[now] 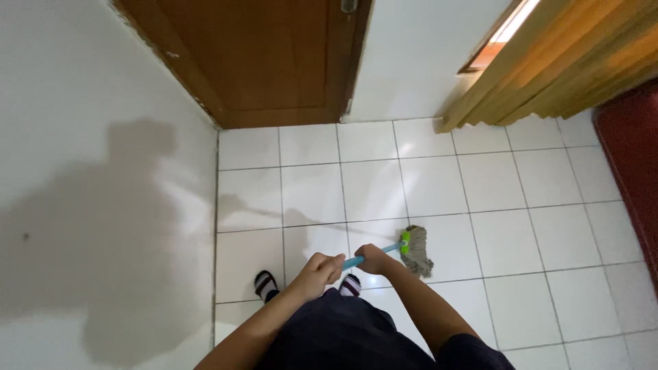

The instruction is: Mopping a tiled floor using a wet mop.

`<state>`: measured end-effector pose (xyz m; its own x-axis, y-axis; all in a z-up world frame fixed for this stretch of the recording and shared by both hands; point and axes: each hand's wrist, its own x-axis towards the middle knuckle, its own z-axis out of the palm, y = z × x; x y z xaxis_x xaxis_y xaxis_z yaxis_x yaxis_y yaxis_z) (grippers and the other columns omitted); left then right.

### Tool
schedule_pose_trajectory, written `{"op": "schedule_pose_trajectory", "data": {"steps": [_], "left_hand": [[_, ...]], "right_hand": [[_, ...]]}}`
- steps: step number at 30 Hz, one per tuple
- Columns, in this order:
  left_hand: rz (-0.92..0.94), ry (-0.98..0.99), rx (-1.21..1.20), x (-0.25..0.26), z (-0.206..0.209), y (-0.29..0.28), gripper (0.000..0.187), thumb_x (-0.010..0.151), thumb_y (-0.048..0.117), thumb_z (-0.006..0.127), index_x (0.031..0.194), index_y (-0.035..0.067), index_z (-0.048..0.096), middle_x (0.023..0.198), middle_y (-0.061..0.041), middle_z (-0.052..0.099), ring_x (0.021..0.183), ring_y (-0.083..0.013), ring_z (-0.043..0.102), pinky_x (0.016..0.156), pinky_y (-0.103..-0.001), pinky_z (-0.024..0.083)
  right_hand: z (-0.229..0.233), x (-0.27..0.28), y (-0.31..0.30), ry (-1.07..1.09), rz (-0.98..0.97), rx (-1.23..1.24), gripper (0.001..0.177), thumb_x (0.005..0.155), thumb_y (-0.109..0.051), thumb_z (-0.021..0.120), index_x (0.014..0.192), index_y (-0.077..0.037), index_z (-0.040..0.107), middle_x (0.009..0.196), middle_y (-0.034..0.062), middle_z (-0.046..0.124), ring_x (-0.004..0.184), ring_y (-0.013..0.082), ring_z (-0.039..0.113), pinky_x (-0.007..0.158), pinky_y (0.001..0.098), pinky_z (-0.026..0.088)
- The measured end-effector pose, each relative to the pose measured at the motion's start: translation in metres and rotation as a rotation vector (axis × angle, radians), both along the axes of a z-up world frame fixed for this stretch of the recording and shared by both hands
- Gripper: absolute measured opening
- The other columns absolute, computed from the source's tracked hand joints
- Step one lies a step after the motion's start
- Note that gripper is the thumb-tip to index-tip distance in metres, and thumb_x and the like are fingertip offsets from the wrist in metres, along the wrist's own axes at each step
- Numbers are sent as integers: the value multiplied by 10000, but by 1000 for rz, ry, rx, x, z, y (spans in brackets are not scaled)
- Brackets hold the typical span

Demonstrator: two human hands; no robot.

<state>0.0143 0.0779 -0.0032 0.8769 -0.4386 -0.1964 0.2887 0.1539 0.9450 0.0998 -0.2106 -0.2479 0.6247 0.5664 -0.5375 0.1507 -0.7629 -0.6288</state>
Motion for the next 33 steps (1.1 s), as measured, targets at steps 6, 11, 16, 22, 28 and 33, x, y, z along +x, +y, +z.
{"op": "schedule_pose_trajectory", "data": {"steps": [6,11,16,22,28,33], "left_hand": [[112,72,244,-25,40,93,775,1336,303,615,582,170,499,550,45,449,493,-134,320,525,-351,336],[208,8,405,-47,111,173,725,1259,283,775,585,88,590,544,40,502,502,-124,377,528,-351,400],[236,-27,544,-66,137,238,755,1223,461,796,623,13,701,606,12,483,582,-143,423,563,-365,416],[100,-139,337,-70,154,263,704,1307,318,715,653,102,571,588,11,514,537,-158,454,590,-379,440],[155,-282,237,-63,173,256,489,1168,180,750,703,111,617,694,-22,600,738,-197,530,767,-424,454],[115,-205,-93,-28,162,240,586,1220,100,658,662,120,482,670,-13,500,670,-168,404,697,-381,345]], "right_hand": [[85,-7,151,112,188,20,568,1145,-529,727,1037,4,890,1135,219,925,1002,348,848,919,517,683],[11,-3,285,0,375,356,223,951,-183,876,1108,-29,838,1109,145,857,1005,313,742,963,471,633],[37,-15,416,-93,459,543,193,977,-59,836,1164,-99,861,1149,58,884,1030,284,782,986,449,641],[67,-23,490,-153,531,829,356,1009,-214,1050,832,-99,763,793,8,852,709,230,792,775,369,667],[133,-19,462,-59,414,454,423,1030,-113,980,713,-67,703,725,19,678,780,205,629,835,393,588],[91,12,401,-94,307,619,372,1014,-253,843,752,-89,637,766,38,609,787,248,518,821,439,495]]}}
